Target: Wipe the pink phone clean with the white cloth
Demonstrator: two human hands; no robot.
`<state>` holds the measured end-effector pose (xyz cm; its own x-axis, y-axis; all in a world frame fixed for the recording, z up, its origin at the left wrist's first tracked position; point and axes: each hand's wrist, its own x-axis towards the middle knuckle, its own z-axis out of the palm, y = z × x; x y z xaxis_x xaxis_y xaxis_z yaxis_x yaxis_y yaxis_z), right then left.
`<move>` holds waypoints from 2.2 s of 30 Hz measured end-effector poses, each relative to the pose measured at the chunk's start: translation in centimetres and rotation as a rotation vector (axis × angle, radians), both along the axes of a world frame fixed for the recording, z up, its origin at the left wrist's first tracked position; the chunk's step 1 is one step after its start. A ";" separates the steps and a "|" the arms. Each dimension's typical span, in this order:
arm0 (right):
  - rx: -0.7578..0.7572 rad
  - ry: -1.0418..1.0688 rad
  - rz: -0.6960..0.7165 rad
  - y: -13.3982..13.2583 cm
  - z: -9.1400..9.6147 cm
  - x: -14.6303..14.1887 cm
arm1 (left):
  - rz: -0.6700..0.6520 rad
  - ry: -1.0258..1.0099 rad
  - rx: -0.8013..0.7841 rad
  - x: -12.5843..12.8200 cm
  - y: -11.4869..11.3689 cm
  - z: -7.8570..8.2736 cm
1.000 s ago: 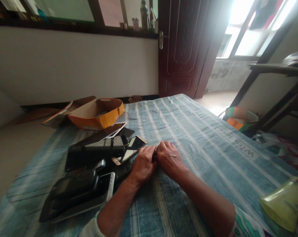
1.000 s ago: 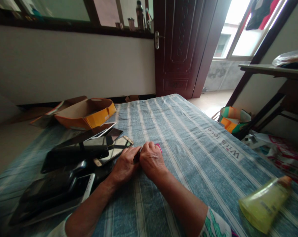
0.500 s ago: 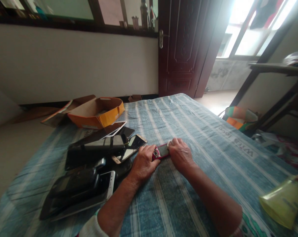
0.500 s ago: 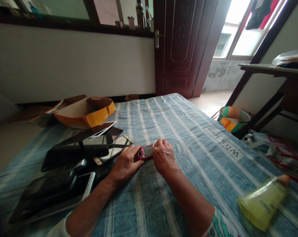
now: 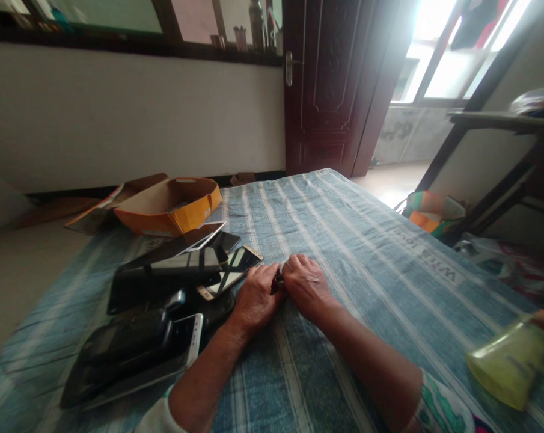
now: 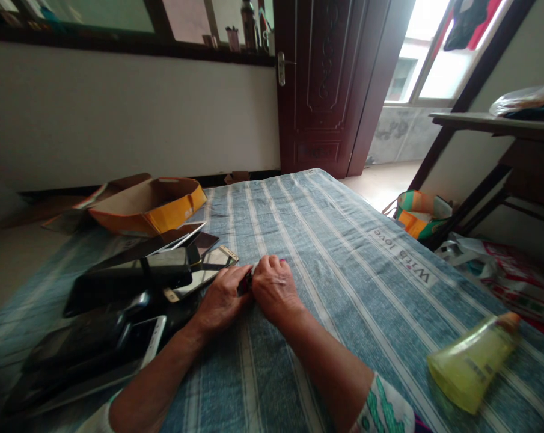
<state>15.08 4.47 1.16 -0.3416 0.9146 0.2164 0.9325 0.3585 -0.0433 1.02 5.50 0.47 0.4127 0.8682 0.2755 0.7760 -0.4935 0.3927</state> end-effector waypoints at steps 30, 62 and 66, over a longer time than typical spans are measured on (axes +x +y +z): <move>-0.120 -0.056 -0.225 -2.8 0.7 3.2 | 0.055 0.021 -0.038 0.4 -0.5 0.4; -0.097 -0.088 -0.223 -2.2 0.5 2.7 | 0.047 0.023 -0.010 0.4 -0.5 0.3; -0.101 -0.083 -0.236 -2.3 0.6 2.6 | 0.048 0.013 -0.007 0.4 -0.5 0.3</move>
